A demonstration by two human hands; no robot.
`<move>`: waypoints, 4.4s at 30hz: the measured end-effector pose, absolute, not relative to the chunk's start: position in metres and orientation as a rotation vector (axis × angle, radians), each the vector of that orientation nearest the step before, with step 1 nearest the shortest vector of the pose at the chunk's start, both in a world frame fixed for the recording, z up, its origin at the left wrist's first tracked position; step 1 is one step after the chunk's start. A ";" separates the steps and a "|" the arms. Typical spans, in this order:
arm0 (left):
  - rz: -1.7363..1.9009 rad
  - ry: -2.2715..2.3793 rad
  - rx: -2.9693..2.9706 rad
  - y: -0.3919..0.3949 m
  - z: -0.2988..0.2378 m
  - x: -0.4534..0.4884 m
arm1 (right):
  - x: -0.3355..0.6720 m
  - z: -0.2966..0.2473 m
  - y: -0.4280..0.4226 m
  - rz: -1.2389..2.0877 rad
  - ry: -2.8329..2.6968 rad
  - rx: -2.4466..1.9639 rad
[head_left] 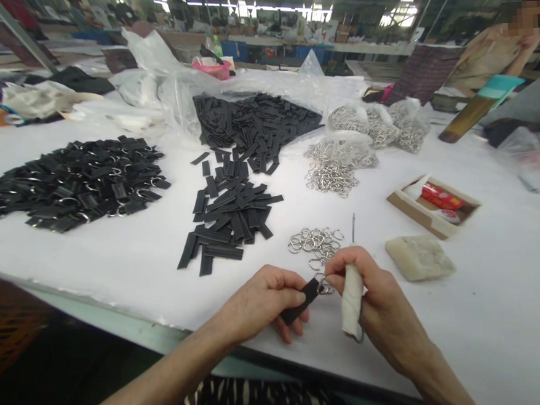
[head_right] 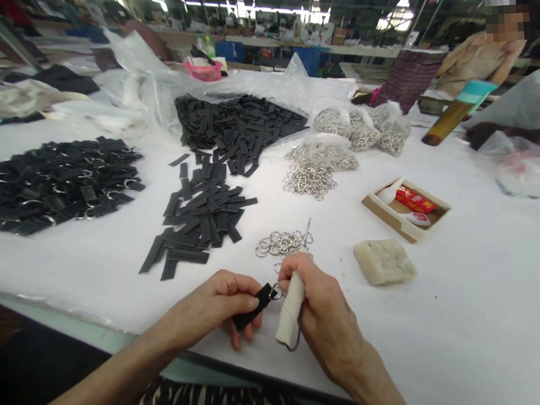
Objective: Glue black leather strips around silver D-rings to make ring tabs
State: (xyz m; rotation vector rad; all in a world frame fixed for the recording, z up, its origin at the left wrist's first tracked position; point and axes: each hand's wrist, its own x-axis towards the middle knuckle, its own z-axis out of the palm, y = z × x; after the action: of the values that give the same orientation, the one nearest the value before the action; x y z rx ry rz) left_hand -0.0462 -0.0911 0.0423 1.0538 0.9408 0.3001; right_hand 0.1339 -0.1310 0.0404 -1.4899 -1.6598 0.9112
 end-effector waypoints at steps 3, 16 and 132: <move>0.165 0.866 1.108 -0.083 0.043 -0.049 | 0.137 0.041 -0.129 0.908 -1.801 -1.429; 0.195 0.687 0.982 -0.080 0.036 -0.050 | 0.134 0.045 -0.132 0.958 -1.683 -1.374; 0.741 1.018 0.995 -0.120 0.043 -0.030 | 0.102 0.034 -0.136 0.985 -1.250 -1.385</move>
State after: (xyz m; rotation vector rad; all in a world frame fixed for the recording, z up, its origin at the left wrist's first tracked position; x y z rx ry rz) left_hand -0.0296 -0.1205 0.0431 0.9948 1.0178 0.7406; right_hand 0.1017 -0.1357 0.0341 -1.3853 -1.2500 0.9846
